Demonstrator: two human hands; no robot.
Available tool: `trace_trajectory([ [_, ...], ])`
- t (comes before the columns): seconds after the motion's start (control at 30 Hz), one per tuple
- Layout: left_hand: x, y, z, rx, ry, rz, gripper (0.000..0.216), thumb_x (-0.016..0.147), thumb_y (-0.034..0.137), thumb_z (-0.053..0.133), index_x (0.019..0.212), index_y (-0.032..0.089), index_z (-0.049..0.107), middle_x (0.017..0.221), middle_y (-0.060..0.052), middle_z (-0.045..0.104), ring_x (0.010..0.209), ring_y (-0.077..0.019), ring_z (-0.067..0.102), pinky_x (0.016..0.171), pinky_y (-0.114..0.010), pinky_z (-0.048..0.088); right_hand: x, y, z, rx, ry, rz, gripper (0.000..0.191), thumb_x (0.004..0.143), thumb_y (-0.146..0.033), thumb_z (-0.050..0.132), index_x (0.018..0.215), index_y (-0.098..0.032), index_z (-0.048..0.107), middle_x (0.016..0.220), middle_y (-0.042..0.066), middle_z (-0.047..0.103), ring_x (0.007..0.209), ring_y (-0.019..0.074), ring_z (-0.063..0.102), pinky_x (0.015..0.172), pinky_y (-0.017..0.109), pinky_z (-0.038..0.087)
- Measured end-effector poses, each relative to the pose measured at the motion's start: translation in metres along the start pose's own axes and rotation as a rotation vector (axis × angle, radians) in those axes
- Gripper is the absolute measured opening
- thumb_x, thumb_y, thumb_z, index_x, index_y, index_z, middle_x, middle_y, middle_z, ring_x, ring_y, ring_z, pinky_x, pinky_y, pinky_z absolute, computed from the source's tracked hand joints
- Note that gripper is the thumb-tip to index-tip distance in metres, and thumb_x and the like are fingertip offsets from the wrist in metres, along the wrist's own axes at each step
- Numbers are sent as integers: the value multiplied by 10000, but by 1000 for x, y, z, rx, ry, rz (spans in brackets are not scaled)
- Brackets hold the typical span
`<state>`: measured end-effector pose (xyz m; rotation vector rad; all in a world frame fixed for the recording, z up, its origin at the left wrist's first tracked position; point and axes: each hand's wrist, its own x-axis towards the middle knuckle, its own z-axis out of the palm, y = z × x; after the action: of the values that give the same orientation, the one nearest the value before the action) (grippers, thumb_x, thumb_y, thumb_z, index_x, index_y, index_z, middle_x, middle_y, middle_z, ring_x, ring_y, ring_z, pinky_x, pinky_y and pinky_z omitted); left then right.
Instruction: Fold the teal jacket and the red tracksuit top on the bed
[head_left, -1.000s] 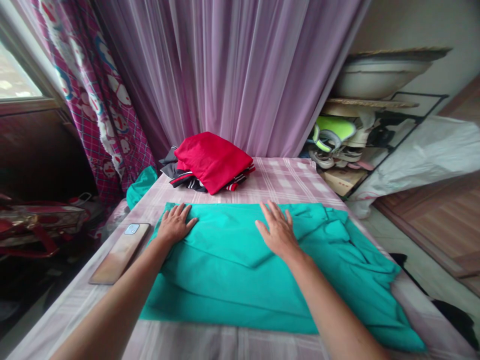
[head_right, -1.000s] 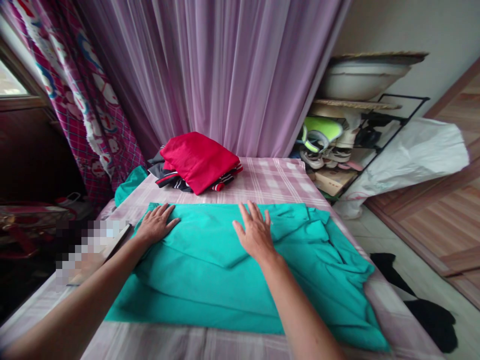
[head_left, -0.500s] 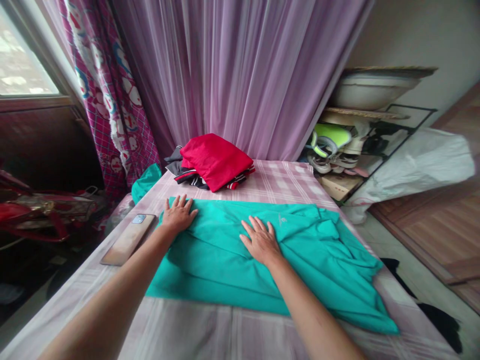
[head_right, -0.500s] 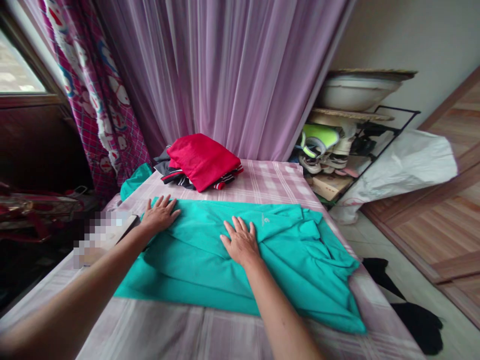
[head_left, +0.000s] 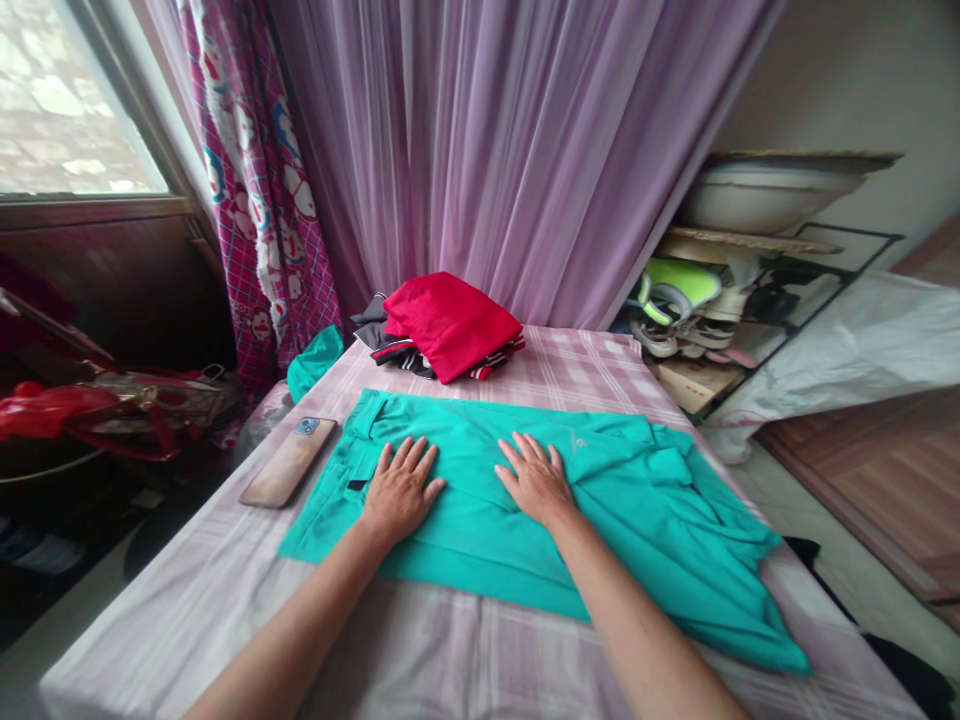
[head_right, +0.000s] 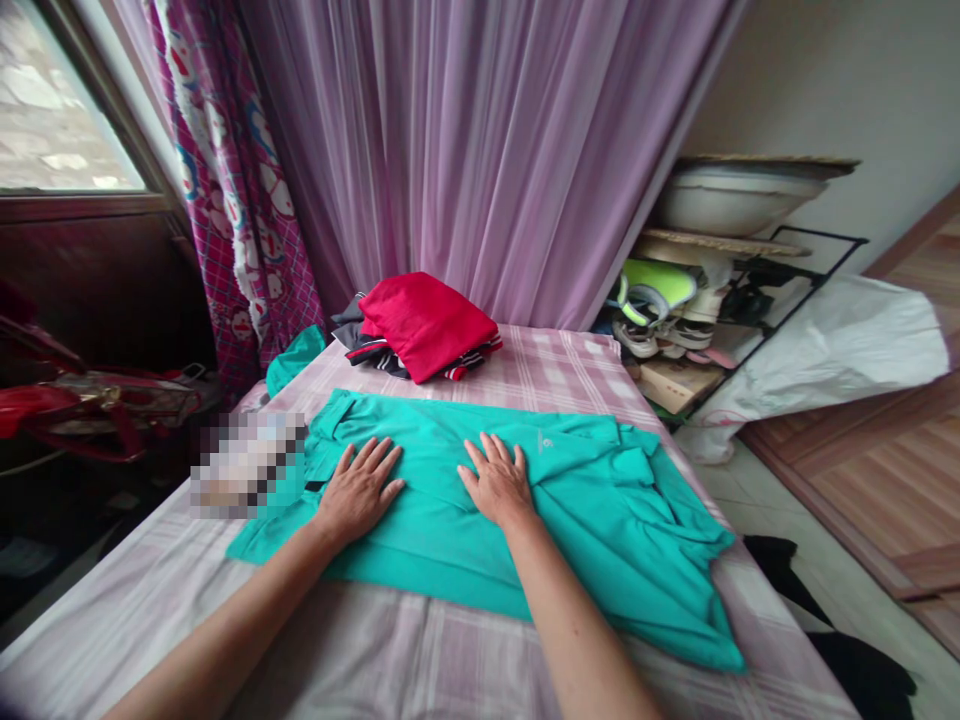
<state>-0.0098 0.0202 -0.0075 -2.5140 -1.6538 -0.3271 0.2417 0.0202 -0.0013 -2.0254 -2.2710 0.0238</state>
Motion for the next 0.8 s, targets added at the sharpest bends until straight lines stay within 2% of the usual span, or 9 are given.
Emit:
trace_trajectory([
  [0.1,-5,-10,0,-3,9,37,563,992,525,398,1468,244,504,1535,-77,495,1451,-287,400,1210,-518,294,-1,0,0,-7,7,2,526,1021,-480,376,1512,-305,447,1613,88,365,1484,269,311,1179,562,221],
  [0.47,-10,-7,3,-57,68,53,552,996,503,403,1455,220,521,1517,-82,514,1447,-277,410,1215,-508,303,0,1,4,-34,10,20,513,1021,-463,396,1508,-310,450,1610,77,372,1482,262,318,1178,562,237],
  [0.67,-10,-8,2,-69,54,66,557,1001,500,396,1440,186,532,1505,-94,526,1427,-305,435,1194,-546,328,1,2,4,-45,-4,26,514,1023,-461,390,1511,-309,445,1612,75,369,1485,257,313,1180,557,238],
  [0.8,-10,-7,0,-93,89,145,497,1008,428,410,1416,182,553,1480,-96,555,1407,-298,464,1178,-539,357,1,2,5,-53,0,27,510,1024,-459,383,1507,-310,449,1610,76,374,1481,256,319,1175,558,243],
])
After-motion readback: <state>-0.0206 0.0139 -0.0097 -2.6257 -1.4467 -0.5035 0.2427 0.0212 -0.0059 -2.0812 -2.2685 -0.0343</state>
